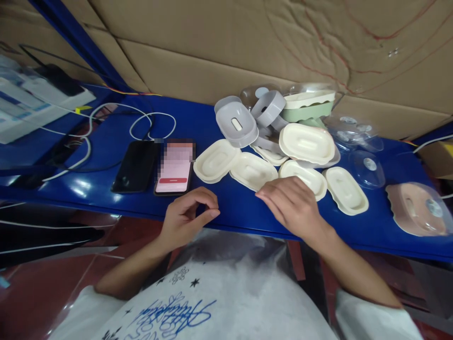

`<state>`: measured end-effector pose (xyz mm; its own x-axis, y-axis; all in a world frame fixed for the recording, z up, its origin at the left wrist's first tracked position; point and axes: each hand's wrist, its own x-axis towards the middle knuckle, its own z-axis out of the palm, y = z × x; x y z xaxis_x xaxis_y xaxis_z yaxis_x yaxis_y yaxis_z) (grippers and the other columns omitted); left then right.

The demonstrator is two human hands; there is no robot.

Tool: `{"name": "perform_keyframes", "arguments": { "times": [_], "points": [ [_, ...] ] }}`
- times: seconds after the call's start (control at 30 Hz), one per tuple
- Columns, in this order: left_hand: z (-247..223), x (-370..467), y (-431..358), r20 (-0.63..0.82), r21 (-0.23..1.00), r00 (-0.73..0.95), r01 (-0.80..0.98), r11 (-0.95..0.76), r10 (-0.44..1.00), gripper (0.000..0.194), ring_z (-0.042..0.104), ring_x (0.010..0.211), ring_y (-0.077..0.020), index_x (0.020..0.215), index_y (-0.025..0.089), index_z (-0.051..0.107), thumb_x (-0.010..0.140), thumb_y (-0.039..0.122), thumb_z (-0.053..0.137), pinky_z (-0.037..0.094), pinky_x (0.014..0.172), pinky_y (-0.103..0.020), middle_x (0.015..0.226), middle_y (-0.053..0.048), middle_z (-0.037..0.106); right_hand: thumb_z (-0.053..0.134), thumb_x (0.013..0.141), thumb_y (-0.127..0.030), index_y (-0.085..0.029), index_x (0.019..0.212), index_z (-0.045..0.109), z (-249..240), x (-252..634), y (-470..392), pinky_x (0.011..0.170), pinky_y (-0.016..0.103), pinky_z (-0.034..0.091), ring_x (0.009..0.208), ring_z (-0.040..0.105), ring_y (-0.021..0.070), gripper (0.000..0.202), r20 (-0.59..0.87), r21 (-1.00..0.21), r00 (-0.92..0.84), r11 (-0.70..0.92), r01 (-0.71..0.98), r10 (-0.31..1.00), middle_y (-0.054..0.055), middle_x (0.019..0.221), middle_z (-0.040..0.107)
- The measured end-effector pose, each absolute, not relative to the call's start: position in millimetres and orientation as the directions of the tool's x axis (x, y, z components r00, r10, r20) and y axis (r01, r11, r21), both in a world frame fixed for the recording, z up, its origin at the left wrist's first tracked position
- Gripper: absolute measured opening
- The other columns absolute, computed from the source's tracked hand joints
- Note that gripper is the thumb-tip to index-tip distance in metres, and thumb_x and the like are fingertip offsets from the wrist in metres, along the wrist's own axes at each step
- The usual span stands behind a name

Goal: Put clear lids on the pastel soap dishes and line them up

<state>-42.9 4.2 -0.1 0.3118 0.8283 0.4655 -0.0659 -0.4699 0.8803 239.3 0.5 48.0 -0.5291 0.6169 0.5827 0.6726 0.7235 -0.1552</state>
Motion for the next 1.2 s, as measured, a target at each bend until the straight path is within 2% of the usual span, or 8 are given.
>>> {"name": "perform_keyframes", "arguments": {
  "times": [0.1,0.23,0.37,0.47,0.57,0.77,0.97,1.2],
  "points": [
    [-0.9,-42.1,2.5,0.484,0.856,0.36,-0.008,-0.516,0.797,0.008,0.067,0.083,-0.0123,0.094,0.02,0.069,0.098,0.016,0.076,0.054,0.074,-0.026,0.088,-0.001,0.072,0.066,0.104,-0.026,-0.026,0.106,0.073,75.1,249.6,24.0,0.082,0.039,0.051,0.092,0.073,0.0231,0.007,0.494,0.045,-0.663,0.745,0.665,0.562,0.003,0.099,0.08],
    [-1.7,-43.2,0.0,0.454,0.846,0.4,0.085,-0.526,0.796,0.009,0.064,0.081,-0.0109,0.097,0.019,0.065,0.106,0.019,0.064,0.052,0.074,-0.025,0.088,0.0,0.068,0.053,0.11,-0.031,-0.02,0.114,0.074,88.4,234.4,67.6,0.089,0.044,0.047,0.106,0.068,0.0284,0.024,0.389,0.239,-0.732,0.707,0.666,0.559,0.011,0.113,0.078],
    [0.8,-44.4,-1.9,0.409,0.81,0.478,0.201,-0.551,0.777,0.027,0.055,0.07,-0.0093,0.087,0.019,0.057,0.112,0.021,0.049,0.046,0.065,-0.024,0.078,0.002,0.059,0.054,0.108,-0.03,-0.009,0.147,0.057,75.0,200.3,106.4,0.104,0.052,0.043,0.129,0.059,0.0367,0.045,0.302,0.321,-0.744,0.671,0.669,0.597,0.022,0.145,0.065],
    [0.8,-42.2,-2.7,0.463,0.741,0.511,0.225,-0.632,0.724,0.028,0.058,0.074,-0.0103,0.082,0.018,0.056,0.11,0.022,0.056,0.049,0.069,-0.024,0.08,0.001,0.06,0.058,0.106,-0.031,-0.007,0.154,0.049,64.1,181.7,115.2,0.112,0.056,0.04,0.133,0.056,0.0384,0.055,0.285,0.328,-0.719,0.64,0.695,0.634,0.024,0.152,0.06],
    [-2.0,-38.9,-3.8,0.556,0.666,0.465,0.247,-0.704,0.689,0.006,0.068,0.097,-0.0138,0.103,0.018,0.067,0.106,0.016,0.062,0.057,0.087,-0.027,0.103,-0.004,0.069,0.055,0.107,-0.029,-0.01,0.154,0.05,57.7,176.8,93.4,0.116,0.057,0.04,0.139,0.054,0.0378,0.052,0.305,0.254,-0.716,0.671,0.696,0.628,0.022,0.154,0.059],
    [-4.9,-37.4,-3.7,0.577,0.383,0.482,0.554,-0.74,0.66,0.049,0.053,0.145,-0.0299,0.155,0.018,0.049,0.107,0.015,0.057,0.05,0.118,-0.05,0.155,-0.018,0.054,0.057,0.108,-0.04,-0.013,0.159,0.046,38.7,206.3,20.5,0.111,0.055,0.051,0.142,0.056,0.0371,0.059,0.294,0.011,-0.636,0.663,0.748,0.713,0.02,0.162,0.052],
    [-8.1,-37.5,1.6,0.431,0.231,0.592,0.658,-0.717,0.681,0.06,0.041,0.155,-0.0395,0.164,0.016,0.039,0.111,0.042,0.052,0.042,0.123,-0.064,0.169,-0.021,0.039,0.053,0.107,-0.018,-0.022,0.148,0.063,29.2,242.1,20.5,0.112,0.052,0.055,0.134,0.064,0.0288,0.043,0.252,-0.162,-0.702,0.745,0.648,0.666,0.011,0.139,0.073],
    [-8.9,-39.2,0.8,0.458,0.223,0.626,0.607,-0.763,0.631,0.035,0.048,0.151,-0.0354,0.143,0.021,0.062,0.11,0.03,0.054,0.034,0.126,-0.067,0.162,-0.014,0.053,0.051,0.105,-0.012,-0.027,0.148,0.062,52.8,249.5,16.1,0.111,0.046,0.054,0.129,0.068,0.0221,0.047,0.247,-0.325,-0.804,0.828,0.457,0.541,0.006,0.137,0.074]
  ]
}}
